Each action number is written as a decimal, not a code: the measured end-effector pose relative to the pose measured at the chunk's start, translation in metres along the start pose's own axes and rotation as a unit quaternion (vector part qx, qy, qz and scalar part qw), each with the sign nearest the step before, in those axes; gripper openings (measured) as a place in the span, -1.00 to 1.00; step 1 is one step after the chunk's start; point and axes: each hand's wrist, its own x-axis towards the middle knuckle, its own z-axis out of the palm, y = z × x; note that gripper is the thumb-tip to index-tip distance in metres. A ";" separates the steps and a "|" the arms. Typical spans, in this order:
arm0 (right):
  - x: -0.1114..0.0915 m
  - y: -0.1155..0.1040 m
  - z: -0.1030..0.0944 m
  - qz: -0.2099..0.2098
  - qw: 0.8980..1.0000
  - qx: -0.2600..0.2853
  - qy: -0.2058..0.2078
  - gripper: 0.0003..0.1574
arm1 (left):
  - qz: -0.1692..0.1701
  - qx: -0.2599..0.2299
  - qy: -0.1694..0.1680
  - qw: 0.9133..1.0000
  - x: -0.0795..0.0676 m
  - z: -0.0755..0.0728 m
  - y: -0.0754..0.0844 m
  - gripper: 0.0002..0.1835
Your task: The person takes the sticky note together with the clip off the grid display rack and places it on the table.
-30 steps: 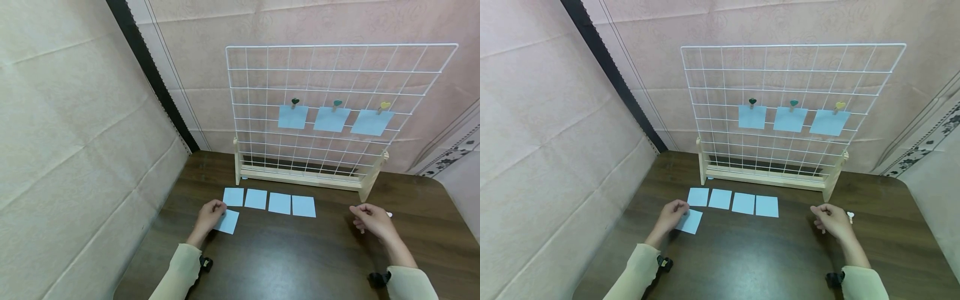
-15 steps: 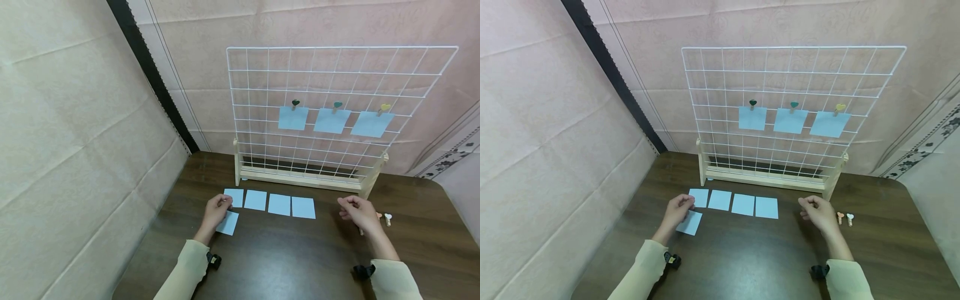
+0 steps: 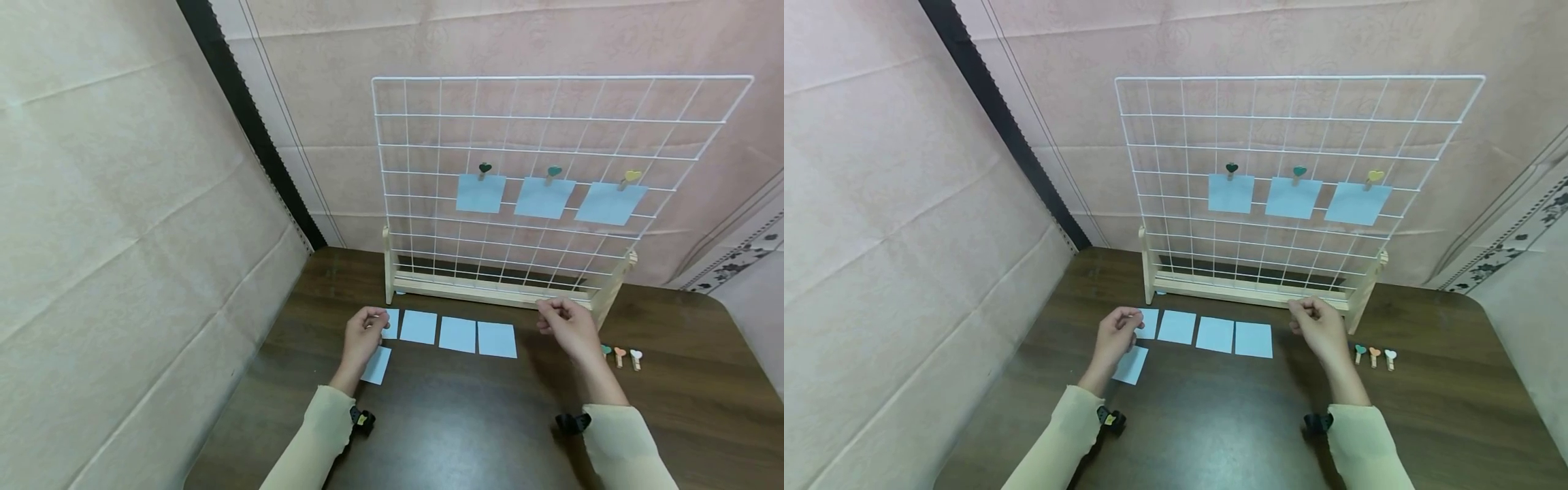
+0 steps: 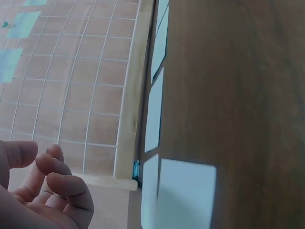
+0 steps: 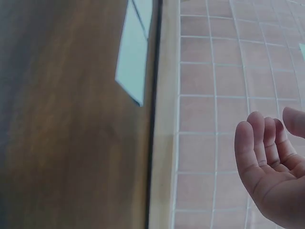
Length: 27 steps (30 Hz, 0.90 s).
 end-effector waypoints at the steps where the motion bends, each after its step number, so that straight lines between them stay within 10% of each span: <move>1: 0.002 -0.002 0.001 -0.003 1.000 -0.001 0.002 -0.50 | 0.001 0.001 -0.002 1.000 0.001 0.002 0.001 -0.85; 27: 0.036 -0.083 0.025 -0.081 0.996 0.012 0.019 -0.38 | 0.067 0.021 -0.054 0.996 0.026 0.037 0.043 -0.74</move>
